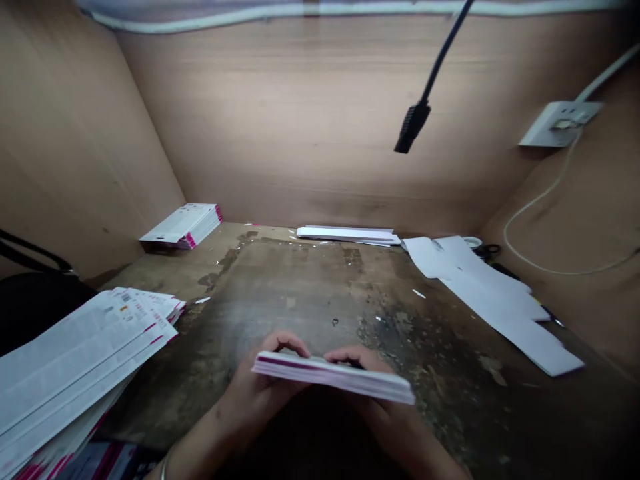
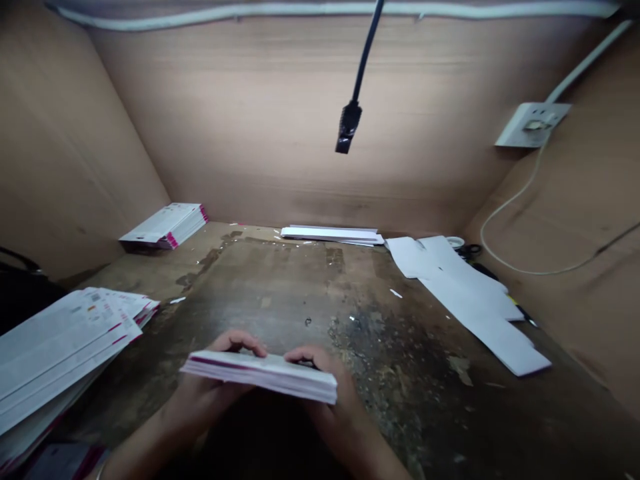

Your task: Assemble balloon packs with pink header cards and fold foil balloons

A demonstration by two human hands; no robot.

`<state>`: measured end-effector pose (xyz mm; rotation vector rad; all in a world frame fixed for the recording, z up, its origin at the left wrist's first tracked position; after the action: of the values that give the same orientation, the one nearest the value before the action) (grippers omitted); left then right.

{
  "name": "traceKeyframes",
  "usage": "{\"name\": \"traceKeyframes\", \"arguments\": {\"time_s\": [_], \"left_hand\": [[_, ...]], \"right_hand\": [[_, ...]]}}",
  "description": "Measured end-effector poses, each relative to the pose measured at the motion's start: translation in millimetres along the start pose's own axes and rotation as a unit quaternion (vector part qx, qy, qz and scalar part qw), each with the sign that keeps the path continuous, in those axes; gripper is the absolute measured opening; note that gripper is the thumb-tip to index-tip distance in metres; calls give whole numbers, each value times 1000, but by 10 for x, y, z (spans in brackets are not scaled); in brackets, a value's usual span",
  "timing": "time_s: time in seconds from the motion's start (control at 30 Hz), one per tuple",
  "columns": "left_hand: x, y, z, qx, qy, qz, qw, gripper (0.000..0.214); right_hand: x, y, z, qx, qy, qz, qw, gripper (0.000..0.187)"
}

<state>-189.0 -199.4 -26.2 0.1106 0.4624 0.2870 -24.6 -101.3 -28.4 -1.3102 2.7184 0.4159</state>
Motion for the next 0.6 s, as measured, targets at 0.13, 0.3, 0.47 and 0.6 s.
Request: {"name": "traceKeyframes", "arguments": {"time_s": [0.13, 0.3, 0.47, 0.6], "left_hand": [[-46, 76, -65, -5, -35, 23, 999, 19], [78, 148, -43, -57, -187, -2, 981, 23], [195, 213, -277, -208, -190, 29, 959, 49], [158, 184, -386, -102, 132, 66, 984, 53]], "right_hand": [[32, 77, 16, -1, 20, -34, 999, 21], [-37, 49, 47, 65, 117, -9, 991, 30], [-23, 98, 282, 162, 266, 42, 949, 44], [23, 149, 633, 228, 300, 60, 924, 49]]}}
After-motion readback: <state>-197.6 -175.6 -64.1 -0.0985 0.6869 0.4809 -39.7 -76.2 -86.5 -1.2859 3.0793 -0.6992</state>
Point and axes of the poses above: each hand's wrist, its own y-axis towards the middle knuckle, its own x-axis out of the palm, z = x × y, the point moved 4 cm from there along y, towards the middle knuckle, and after that the axes turned 9 degrees about y, right-handed, at the moved point
